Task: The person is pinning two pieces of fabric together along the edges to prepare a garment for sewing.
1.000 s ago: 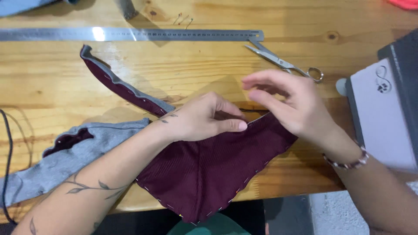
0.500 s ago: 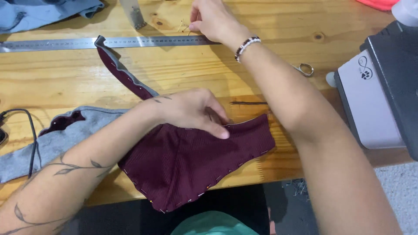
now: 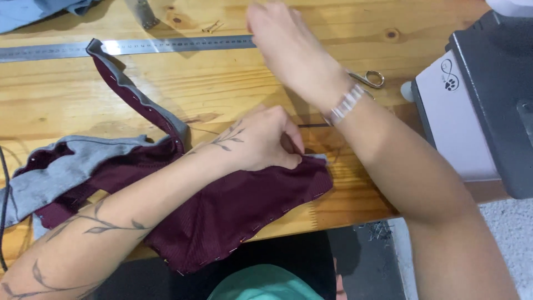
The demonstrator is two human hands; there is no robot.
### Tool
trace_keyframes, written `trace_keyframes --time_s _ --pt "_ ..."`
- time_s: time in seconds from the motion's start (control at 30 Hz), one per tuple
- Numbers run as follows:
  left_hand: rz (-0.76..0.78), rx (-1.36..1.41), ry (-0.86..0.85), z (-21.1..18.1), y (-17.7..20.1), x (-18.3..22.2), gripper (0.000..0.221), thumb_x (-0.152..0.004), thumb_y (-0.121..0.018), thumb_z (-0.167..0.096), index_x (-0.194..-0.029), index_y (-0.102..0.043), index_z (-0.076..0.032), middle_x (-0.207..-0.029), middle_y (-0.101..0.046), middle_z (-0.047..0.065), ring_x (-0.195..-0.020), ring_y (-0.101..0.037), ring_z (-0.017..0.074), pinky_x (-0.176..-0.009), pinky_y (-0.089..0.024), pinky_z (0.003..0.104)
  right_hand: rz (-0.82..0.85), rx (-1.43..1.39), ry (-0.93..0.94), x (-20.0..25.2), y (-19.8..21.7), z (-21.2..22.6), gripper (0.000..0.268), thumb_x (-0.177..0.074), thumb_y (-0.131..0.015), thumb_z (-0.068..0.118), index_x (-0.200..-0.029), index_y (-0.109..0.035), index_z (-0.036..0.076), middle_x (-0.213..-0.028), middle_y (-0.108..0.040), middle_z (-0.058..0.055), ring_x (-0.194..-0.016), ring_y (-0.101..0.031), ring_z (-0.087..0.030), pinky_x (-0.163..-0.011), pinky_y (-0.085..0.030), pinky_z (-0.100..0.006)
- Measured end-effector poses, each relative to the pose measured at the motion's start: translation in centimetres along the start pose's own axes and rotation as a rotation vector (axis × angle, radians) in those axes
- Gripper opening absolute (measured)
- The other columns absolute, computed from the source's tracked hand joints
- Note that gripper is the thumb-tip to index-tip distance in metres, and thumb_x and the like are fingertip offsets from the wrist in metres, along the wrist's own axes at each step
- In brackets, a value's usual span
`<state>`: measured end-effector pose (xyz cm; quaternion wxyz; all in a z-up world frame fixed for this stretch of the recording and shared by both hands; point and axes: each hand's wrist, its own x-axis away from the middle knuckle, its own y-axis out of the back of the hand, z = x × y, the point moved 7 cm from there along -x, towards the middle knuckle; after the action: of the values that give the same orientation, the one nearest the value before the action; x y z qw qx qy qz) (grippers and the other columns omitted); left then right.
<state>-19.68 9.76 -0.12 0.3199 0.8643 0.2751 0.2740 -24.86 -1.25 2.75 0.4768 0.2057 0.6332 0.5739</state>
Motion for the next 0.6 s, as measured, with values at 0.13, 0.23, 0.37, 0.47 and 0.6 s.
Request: trace_keyframes --time_s 0.13,0.23,0.37,0.47,0.6 --pt "-0.033 0.107 0.07 1.0 -0.3 0.4 0.014 -0.067 -0.082 -0.021 -0.079 -0.082 -0.028 -0.069 -0.074 -0.009 -0.062 -0.066 0.0047 -0.059 -0.052 0.023 -0.025 -0.123 -0.019 6.7 4.2 1.8 0.019 -0.099 -0.06 -0.001 -0.116 -0.067 -0.003 -0.107 -0.063 -0.016 -0.09 -0.065 -0.035 -0.079 -0.053 -0.047" --pt "-0.144 0.124 -0.034 1.1 -0.5 0.1 0.019 -0.059 -0.091 -0.02 -0.074 -0.081 -0.026 -0.067 -0.076 -0.007 -0.063 -0.07 0.0085 -0.066 -0.055 0.024 -0.071 -0.244 0.049 10.3 6.9 2.5 0.011 -0.103 -0.06 -0.004 -0.111 -0.067 -0.006 -0.101 -0.06 -0.017 -0.087 -0.063 -0.031 -0.078 -0.05 -0.041" --pt "-0.185 0.174 -0.068 1.2 -0.8 0.3 0.012 -0.064 -0.088 -0.023 -0.073 -0.079 -0.023 -0.064 -0.074 -0.007 -0.058 -0.069 0.0067 -0.061 -0.054 0.023 -0.03 -0.359 -0.008 12.9 7.7 1.8 0.012 -0.1 -0.06 -0.005 -0.108 -0.069 -0.004 -0.102 -0.067 -0.015 -0.092 -0.064 -0.024 -0.083 -0.052 -0.033" --pt "-0.187 0.185 -0.127 0.8 -0.7 0.4 0.009 -0.072 -0.086 -0.025 -0.077 -0.08 -0.02 -0.068 -0.077 -0.005 -0.062 -0.072 0.0079 -0.063 -0.055 0.023 -0.062 -0.435 -0.085 14.2 7.5 0.6 0.01 -0.1 -0.06 -0.005 -0.105 -0.068 -0.003 -0.098 -0.067 -0.014 -0.088 -0.063 -0.021 -0.078 -0.053 -0.029" --pt "-0.182 0.132 -0.188 0.5 -0.8 0.3 0.011 -0.08 -0.076 -0.027 -0.084 -0.082 -0.02 -0.077 -0.081 -0.005 -0.07 -0.076 0.0128 -0.064 -0.053 0.029 -0.097 -0.567 -0.256 15.5 7.5 -0.7 0.008 -0.102 -0.062 -0.007 -0.107 -0.067 -0.003 -0.091 -0.06 -0.009 -0.071 -0.05 -0.012 -0.064 -0.037 -0.022"
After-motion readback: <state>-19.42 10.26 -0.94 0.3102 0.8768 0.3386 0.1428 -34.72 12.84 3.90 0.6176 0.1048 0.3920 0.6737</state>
